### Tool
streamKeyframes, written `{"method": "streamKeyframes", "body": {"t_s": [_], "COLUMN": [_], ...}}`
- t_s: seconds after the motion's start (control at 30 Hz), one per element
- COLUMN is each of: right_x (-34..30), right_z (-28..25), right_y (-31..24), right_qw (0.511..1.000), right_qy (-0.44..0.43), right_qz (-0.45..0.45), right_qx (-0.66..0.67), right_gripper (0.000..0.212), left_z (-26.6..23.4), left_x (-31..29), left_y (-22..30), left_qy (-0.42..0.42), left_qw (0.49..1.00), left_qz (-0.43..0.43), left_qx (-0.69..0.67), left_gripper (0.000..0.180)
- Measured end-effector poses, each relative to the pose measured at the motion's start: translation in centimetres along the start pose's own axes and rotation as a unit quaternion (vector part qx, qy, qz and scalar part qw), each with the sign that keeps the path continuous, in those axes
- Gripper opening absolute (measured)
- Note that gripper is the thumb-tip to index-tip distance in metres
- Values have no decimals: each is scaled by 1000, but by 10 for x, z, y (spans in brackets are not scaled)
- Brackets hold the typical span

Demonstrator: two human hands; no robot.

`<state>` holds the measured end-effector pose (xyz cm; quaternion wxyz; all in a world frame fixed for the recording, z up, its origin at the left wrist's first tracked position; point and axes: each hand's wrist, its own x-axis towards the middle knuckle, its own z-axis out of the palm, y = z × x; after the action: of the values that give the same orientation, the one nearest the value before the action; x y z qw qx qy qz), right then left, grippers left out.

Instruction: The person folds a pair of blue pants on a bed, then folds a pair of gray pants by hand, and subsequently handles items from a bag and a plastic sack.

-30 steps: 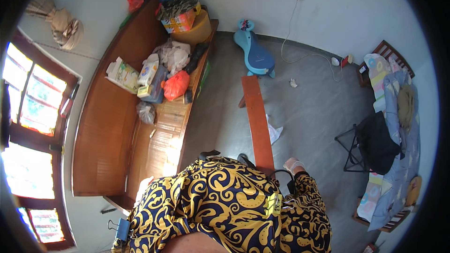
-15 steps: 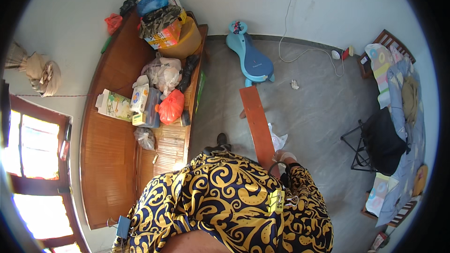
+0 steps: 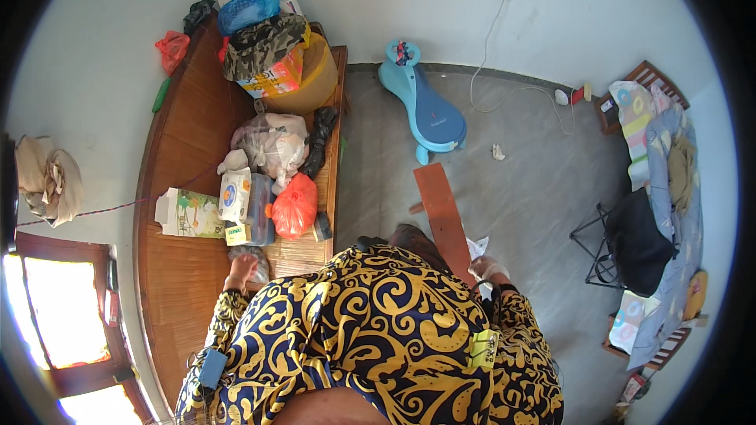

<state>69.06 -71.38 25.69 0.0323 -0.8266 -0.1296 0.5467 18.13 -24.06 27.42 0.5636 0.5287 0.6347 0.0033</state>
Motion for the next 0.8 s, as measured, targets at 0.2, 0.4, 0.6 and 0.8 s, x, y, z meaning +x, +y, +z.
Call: {"method": "streamKeyframes", "body": {"t_s": [0.2,0.4,0.6,0.8], "right_x": [-52,-31,-38,48], "right_z": [-21,-22,-33,-83], "right_y": [-17,3,-18,30], "right_qw": [997,988,989,893], "right_qy": [-7,35,-30,-82], "right_qz": [38,75,140,-124], "right_qx": [-68,127,22,-425], "right_gripper": [35,34,21,17], "left_z": [52,66,47,62], "left_x": [56,41,37,35], "left_y": [51,47,38,56], "left_qy": [-51,-165,-76,-76], "left_qw": [986,973,994,977], "left_qz": [134,25,-32,-2], "left_qx": [88,160,69,198], "left_gripper": [13,13,10,11]}}
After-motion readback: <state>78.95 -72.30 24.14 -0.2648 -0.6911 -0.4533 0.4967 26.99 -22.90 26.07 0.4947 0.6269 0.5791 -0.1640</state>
